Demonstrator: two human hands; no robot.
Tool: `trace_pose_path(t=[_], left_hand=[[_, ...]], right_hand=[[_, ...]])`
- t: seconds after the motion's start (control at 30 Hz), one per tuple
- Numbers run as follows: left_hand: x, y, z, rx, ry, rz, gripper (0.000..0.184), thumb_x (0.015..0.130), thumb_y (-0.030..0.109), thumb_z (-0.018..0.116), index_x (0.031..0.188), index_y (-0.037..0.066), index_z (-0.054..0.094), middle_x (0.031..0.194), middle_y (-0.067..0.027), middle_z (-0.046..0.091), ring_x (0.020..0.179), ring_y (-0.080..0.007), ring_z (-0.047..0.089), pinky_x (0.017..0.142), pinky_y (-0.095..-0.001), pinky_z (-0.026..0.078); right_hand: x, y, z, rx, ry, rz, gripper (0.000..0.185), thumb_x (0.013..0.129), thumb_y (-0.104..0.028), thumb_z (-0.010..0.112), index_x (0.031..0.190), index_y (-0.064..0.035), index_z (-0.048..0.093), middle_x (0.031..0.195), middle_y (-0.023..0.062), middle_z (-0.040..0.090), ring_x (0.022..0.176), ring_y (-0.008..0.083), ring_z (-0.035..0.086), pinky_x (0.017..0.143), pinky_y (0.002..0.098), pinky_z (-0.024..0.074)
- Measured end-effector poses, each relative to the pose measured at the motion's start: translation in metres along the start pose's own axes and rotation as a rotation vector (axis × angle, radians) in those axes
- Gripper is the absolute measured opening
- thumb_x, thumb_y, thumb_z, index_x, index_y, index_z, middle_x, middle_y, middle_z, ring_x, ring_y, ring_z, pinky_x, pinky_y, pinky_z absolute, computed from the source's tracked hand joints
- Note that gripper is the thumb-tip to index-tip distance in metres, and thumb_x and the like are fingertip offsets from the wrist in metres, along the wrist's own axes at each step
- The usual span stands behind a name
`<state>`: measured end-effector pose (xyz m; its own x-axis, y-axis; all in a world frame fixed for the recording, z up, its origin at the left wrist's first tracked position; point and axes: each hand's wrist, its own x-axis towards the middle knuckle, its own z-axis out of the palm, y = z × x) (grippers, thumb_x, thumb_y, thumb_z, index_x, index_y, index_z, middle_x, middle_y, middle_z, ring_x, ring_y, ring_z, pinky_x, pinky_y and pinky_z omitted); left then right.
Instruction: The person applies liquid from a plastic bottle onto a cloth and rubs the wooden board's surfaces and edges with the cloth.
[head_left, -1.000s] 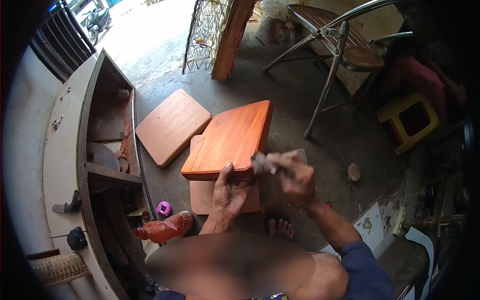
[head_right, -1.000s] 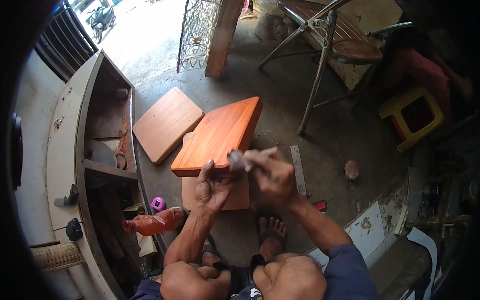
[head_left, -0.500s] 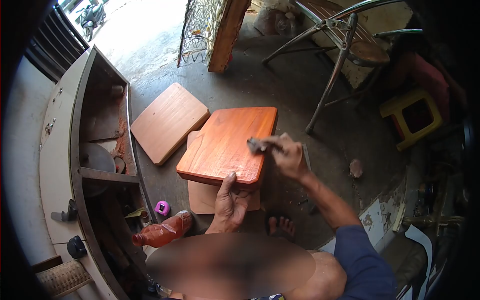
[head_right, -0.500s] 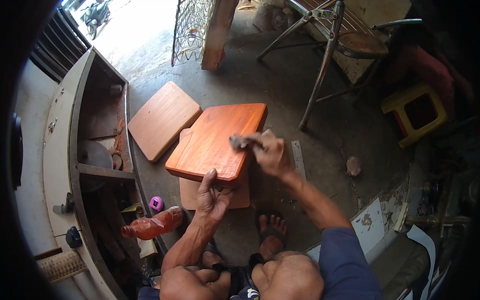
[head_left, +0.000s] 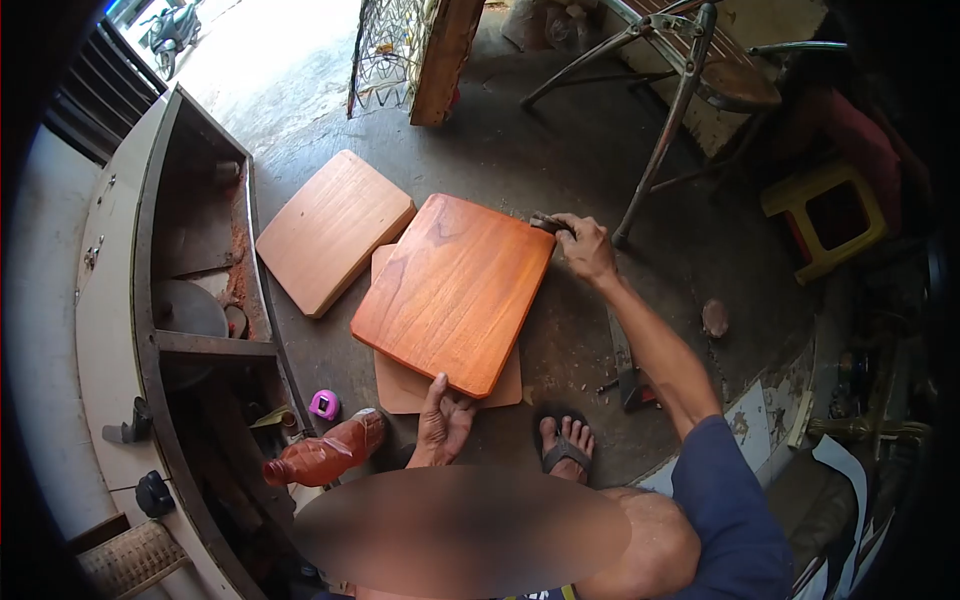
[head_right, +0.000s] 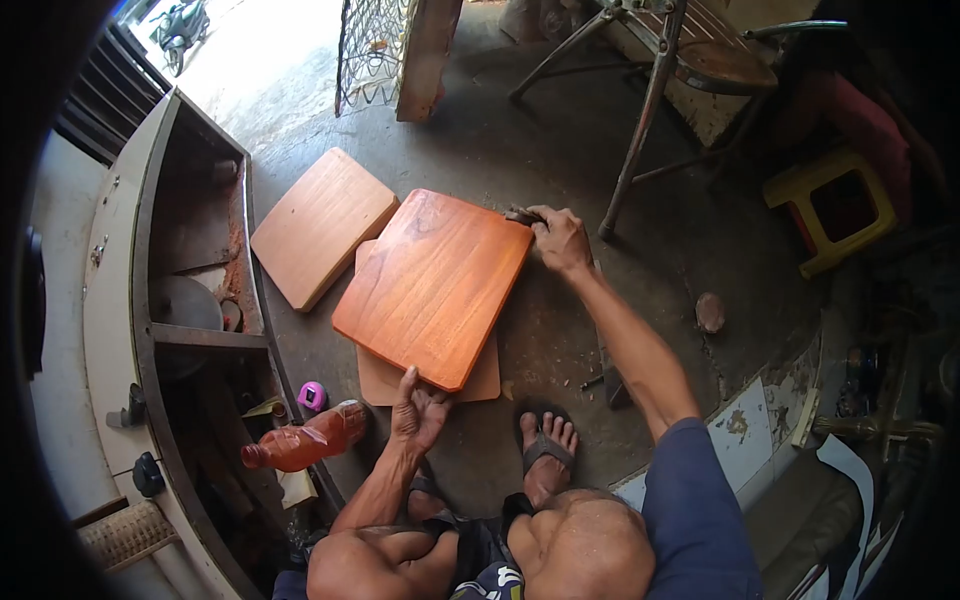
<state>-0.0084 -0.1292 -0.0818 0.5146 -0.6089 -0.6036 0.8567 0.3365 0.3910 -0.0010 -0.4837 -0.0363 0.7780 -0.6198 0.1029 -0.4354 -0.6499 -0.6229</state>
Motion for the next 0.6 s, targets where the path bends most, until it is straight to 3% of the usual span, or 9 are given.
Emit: trace_pose_path(t=[0.07, 0.1, 0.13, 0.2, 0.23, 0.33, 0.47, 0.57, 0.6], left_hand=[[-0.004, -0.001, -0.023, -0.335, -0.044, -0.057, 0.092, 0.083, 0.056, 0.073, 0.147, 0.003, 0.035, 0.151, -0.0175, 0.040, 0.139, -0.0346, 0.041, 0.117, -0.0530, 0.030], [-0.006, 0.000, -0.018, -0.288, -0.058, -0.029, 0.109, 0.079, 0.075, 0.065, 0.150, 0.001, 0.029, 0.154, -0.0200, 0.032, 0.141, -0.0380, 0.034, 0.118, -0.0546, 0.026], [-0.005, 0.001, -0.021, -0.297, -0.048, -0.026, 0.109, 0.079, 0.075, 0.065, 0.150, 0.001, 0.029, 0.154, -0.0200, 0.032, 0.141, -0.0380, 0.034, 0.118, -0.0546, 0.026], [-0.006, 0.003, -0.027, -0.390, -0.104, -0.058, 0.114, 0.079, 0.084, 0.054, 0.150, -0.001, 0.026, 0.155, -0.0200, 0.030, 0.141, -0.0390, 0.032, 0.118, -0.0561, 0.026], [-0.007, 0.006, -0.021, -0.364, -0.068, -0.065, 0.122, 0.078, 0.090, 0.044, 0.152, -0.004, 0.021, 0.155, -0.0234, 0.029, 0.142, -0.0398, 0.031, 0.121, -0.0541, 0.020], [-0.004, 0.001, -0.027, -0.352, -0.108, -0.113, 0.122, 0.078, 0.091, 0.041, 0.151, -0.006, 0.024, 0.155, -0.0245, 0.029, 0.143, -0.0398, 0.031, 0.121, -0.0529, 0.022], [-0.004, -0.007, -0.039, -0.380, -0.218, -0.133, 0.121, 0.079, 0.091, 0.038, 0.149, -0.007, 0.026, 0.154, -0.0261, 0.030, 0.141, -0.0404, 0.033, 0.120, -0.0526, 0.025], [0.006, -0.006, -0.050, -0.449, -0.273, -0.147, 0.120, 0.081, 0.091, 0.033, 0.149, -0.008, 0.026, 0.154, -0.0281, 0.029, 0.142, -0.0443, 0.031, 0.118, -0.0609, 0.023], [-0.002, -0.003, -0.038, -0.416, -0.226, -0.135, 0.120, 0.081, 0.091, 0.032, 0.149, -0.008, 0.026, 0.154, -0.0286, 0.028, 0.143, -0.0456, 0.030, 0.118, -0.0643, 0.021]], right_hand=[[0.016, 0.024, 0.021, -0.055, -0.017, -0.079, 0.028, 0.092, -0.014, 0.059, 0.119, -0.0138, 0.070, 0.102, 0.0220, 0.068, 0.099, 0.0373, 0.066, 0.091, 0.0435, 0.0532], [0.018, 0.021, 0.024, -0.054, -0.026, -0.086, 0.028, 0.092, -0.014, 0.059, 0.119, -0.0138, 0.070, 0.102, 0.0220, 0.068, 0.099, 0.0373, 0.066, 0.091, 0.0435, 0.0532], [0.014, 0.020, 0.027, -0.053, -0.023, -0.077, 0.026, 0.092, -0.011, 0.060, 0.115, -0.0138, 0.071, 0.101, 0.0215, 0.068, 0.096, 0.0363, 0.066, 0.089, 0.0432, 0.0540], [-0.010, 0.016, 0.035, -0.024, -0.017, -0.125, 0.022, 0.090, -0.005, 0.061, 0.107, -0.0113, 0.072, 0.098, 0.0207, 0.069, 0.093, 0.0338, 0.066, 0.085, 0.0423, 0.0554], [-0.029, 0.012, 0.041, 0.004, -0.007, -0.195, 0.020, 0.088, -0.002, 0.061, 0.103, -0.0089, 0.073, 0.095, 0.0204, 0.069, 0.092, 0.0324, 0.066, 0.083, 0.0415, 0.0560], [-0.110, -0.044, 0.048, 0.068, 0.006, -0.394, 0.023, 0.082, 0.005, 0.060, 0.097, -0.0087, 0.072, 0.089, 0.0086, 0.070, 0.079, 0.0293, 0.062, 0.071, 0.0407, 0.0542], [-0.201, -0.104, 0.051, 0.270, -0.183, -0.519, 0.025, 0.080, 0.005, 0.063, 0.100, -0.0070, 0.071, 0.088, 0.0106, 0.070, 0.082, 0.0303, 0.062, 0.074, 0.0412, 0.0537], [-0.190, -0.108, 0.039, 0.406, -0.217, -0.376, 0.029, 0.080, 0.006, 0.063, 0.106, -0.0050, 0.071, 0.093, 0.0124, 0.071, 0.084, 0.0315, 0.063, 0.077, 0.0418, 0.0534], [-0.162, -0.094, 0.037, 0.342, -0.104, -0.365, 0.033, 0.081, 0.006, 0.064, 0.111, -0.0053, 0.071, 0.097, 0.0150, 0.071, 0.085, 0.0318, 0.064, 0.078, 0.0418, 0.0539]])
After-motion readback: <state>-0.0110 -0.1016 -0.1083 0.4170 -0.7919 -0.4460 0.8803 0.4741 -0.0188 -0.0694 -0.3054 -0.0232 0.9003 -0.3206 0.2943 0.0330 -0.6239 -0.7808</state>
